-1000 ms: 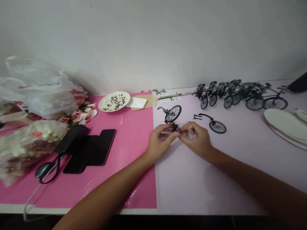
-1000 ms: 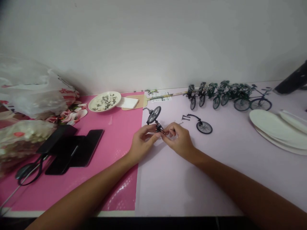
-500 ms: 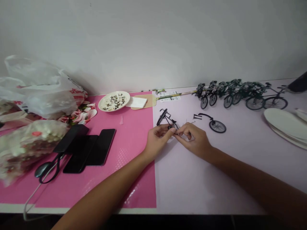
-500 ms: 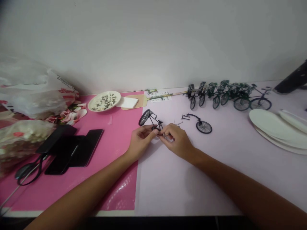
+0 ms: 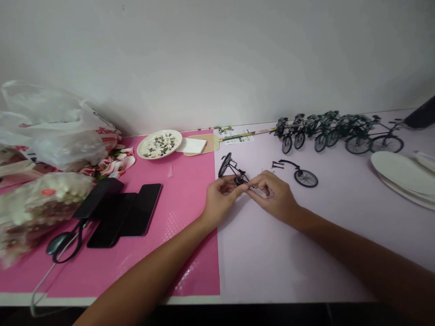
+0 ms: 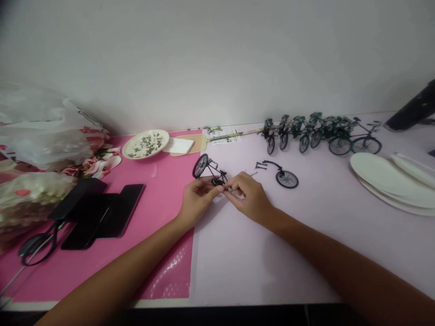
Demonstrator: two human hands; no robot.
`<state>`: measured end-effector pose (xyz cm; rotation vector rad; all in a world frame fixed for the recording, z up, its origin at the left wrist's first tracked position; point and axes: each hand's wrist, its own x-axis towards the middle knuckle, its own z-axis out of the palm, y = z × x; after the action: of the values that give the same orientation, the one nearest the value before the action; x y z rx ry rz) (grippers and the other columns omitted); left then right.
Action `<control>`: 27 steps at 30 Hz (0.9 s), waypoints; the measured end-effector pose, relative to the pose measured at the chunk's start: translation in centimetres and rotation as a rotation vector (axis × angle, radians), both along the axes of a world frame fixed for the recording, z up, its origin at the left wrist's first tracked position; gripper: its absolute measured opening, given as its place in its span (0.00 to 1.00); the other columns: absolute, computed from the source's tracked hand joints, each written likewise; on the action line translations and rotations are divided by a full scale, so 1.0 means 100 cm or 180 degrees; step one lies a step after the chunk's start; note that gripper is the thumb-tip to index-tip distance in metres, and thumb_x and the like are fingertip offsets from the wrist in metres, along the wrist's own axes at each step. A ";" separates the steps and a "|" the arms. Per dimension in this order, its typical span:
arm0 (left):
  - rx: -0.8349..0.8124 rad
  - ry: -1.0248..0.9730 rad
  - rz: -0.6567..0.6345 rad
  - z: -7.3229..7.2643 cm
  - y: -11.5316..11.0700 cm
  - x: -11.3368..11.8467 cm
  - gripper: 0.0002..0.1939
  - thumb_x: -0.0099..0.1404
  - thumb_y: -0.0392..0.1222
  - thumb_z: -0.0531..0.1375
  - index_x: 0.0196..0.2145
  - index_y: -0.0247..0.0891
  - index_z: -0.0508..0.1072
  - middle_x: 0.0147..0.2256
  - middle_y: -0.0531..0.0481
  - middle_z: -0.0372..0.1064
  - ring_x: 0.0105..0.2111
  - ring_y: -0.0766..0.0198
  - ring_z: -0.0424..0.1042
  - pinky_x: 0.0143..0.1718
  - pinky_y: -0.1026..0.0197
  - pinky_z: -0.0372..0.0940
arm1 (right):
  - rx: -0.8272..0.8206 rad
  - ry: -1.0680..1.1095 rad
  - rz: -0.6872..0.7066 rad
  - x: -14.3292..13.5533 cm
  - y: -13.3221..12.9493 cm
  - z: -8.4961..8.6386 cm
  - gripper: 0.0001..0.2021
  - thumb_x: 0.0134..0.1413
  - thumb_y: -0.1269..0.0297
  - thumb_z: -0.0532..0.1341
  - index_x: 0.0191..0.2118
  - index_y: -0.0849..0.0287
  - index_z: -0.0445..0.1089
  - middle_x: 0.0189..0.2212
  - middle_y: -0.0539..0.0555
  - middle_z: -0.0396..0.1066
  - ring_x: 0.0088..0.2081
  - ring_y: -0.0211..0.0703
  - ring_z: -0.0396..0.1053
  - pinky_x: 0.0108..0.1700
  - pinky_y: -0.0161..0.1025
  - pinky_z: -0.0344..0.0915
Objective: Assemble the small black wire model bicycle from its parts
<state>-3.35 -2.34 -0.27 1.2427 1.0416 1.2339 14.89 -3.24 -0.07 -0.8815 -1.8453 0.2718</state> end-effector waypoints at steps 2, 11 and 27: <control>0.0031 0.0052 0.0014 0.000 0.000 0.000 0.25 0.55 0.51 0.76 0.46 0.34 0.82 0.37 0.43 0.82 0.35 0.59 0.80 0.41 0.57 0.74 | 0.0022 0.0001 0.0032 0.001 0.000 -0.001 0.21 0.62 0.67 0.66 0.27 0.50 0.51 0.29 0.52 0.77 0.27 0.44 0.65 0.31 0.45 0.63; 0.0228 0.0147 0.0221 0.002 0.003 -0.003 0.23 0.57 0.53 0.75 0.43 0.35 0.81 0.37 0.43 0.82 0.36 0.57 0.81 0.41 0.57 0.75 | 0.0141 -0.0005 0.0193 0.003 0.001 -0.003 0.19 0.61 0.70 0.67 0.30 0.50 0.54 0.36 0.53 0.81 0.31 0.45 0.73 0.31 0.45 0.67; 0.0573 0.1185 0.0643 0.012 0.018 -0.021 0.20 0.58 0.53 0.72 0.41 0.36 0.81 0.38 0.44 0.82 0.34 0.60 0.79 0.37 0.59 0.72 | -0.0457 0.0690 -0.1169 0.072 0.057 0.014 0.21 0.57 0.63 0.68 0.31 0.50 0.50 0.33 0.48 0.72 0.34 0.42 0.71 0.35 0.42 0.69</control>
<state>-5.47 -0.56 0.96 1.5780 1.3754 1.2999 22.08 2.48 1.29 -1.2205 -1.4465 0.2591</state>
